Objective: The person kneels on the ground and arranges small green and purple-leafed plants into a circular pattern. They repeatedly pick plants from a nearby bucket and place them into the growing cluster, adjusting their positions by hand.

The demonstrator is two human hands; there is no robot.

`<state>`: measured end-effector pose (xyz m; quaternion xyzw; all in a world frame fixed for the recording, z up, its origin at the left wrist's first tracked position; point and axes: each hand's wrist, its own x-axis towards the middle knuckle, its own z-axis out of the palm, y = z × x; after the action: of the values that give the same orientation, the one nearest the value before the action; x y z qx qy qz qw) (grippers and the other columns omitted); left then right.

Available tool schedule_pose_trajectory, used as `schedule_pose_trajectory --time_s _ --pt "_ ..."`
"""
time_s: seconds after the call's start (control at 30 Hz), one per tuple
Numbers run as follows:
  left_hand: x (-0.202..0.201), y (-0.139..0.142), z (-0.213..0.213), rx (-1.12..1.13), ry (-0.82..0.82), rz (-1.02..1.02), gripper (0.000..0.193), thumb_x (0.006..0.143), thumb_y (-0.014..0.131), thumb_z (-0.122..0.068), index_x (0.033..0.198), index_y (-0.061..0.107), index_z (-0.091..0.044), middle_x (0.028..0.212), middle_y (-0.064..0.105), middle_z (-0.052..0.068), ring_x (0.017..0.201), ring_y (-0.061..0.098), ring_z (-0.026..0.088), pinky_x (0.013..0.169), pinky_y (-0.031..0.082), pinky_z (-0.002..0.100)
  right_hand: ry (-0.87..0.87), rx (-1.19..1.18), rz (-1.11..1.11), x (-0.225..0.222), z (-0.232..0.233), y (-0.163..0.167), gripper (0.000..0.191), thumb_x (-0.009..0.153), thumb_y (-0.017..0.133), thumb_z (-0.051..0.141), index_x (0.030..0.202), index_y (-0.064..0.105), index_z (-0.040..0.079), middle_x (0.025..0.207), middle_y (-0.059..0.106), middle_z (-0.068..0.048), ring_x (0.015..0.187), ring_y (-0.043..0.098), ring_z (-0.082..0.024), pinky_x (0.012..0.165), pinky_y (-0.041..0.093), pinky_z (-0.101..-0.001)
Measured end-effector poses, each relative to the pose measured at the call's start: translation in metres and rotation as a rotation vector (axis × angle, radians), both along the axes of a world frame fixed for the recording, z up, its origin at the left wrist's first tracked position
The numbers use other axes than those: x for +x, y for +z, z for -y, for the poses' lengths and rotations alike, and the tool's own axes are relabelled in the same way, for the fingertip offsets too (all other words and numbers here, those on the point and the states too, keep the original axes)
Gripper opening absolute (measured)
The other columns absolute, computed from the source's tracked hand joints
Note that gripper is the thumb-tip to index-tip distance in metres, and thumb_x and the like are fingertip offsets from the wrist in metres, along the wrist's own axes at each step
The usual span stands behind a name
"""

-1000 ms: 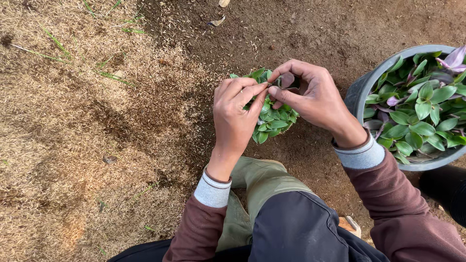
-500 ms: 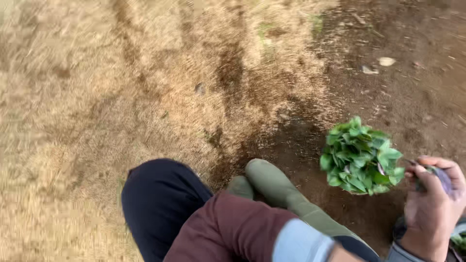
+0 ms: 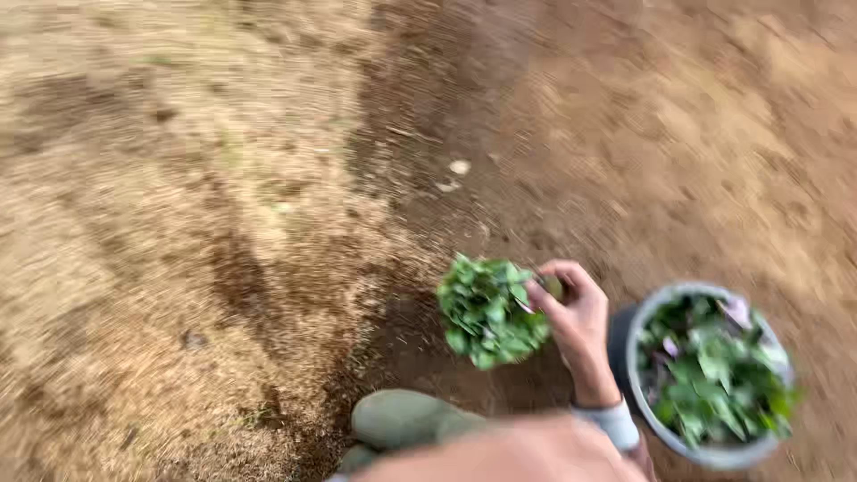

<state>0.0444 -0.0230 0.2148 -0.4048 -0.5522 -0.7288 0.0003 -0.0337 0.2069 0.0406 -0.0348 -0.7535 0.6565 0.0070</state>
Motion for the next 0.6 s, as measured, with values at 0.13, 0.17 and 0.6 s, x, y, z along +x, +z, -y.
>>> schedule_pose_trajectory --time_s 0.13,0.17,0.6 --pt "-0.048 -0.061 -0.003 -0.402 0.502 0.025 0.009 0.098 0.072 -0.019 0.097 0.071 -0.009 0.100 0.072 0.009 0.100 0.069 0.027 0.089 0.056 0.039 0.035 0.001 0.038 0.014 -0.002 0.012 0.020 0.090 0.077 0.001 0.107 0.065 0.003 0.101 0.068 -0.001 0.090 0.063 -0.006 0.076 0.054 -0.0222" --pt "-0.059 -0.080 -0.007 -0.493 0.603 0.017 0.012 0.094 0.073 -0.018 0.100 0.072 -0.007 0.101 0.073 0.010 0.100 0.069 0.029 0.088 0.055 0.041 0.037 -0.065 0.034 0.014 0.001 0.012 0.020 0.091 0.076 0.002 0.107 0.065 0.004 0.101 0.068 -0.001 0.091 0.065 -0.006 0.078 0.056 -0.0221" --pt "-0.065 -0.149 -0.026 -0.777 0.656 0.030 0.013 0.096 0.070 -0.015 0.102 0.075 -0.004 0.097 0.070 0.009 0.093 0.065 0.029 0.082 0.049 0.044 0.228 -0.054 0.102 0.008 0.002 0.019 0.023 0.092 0.077 0.000 0.112 0.067 0.004 0.106 0.069 0.003 0.097 0.063 -0.003 0.085 0.054 -0.0198"
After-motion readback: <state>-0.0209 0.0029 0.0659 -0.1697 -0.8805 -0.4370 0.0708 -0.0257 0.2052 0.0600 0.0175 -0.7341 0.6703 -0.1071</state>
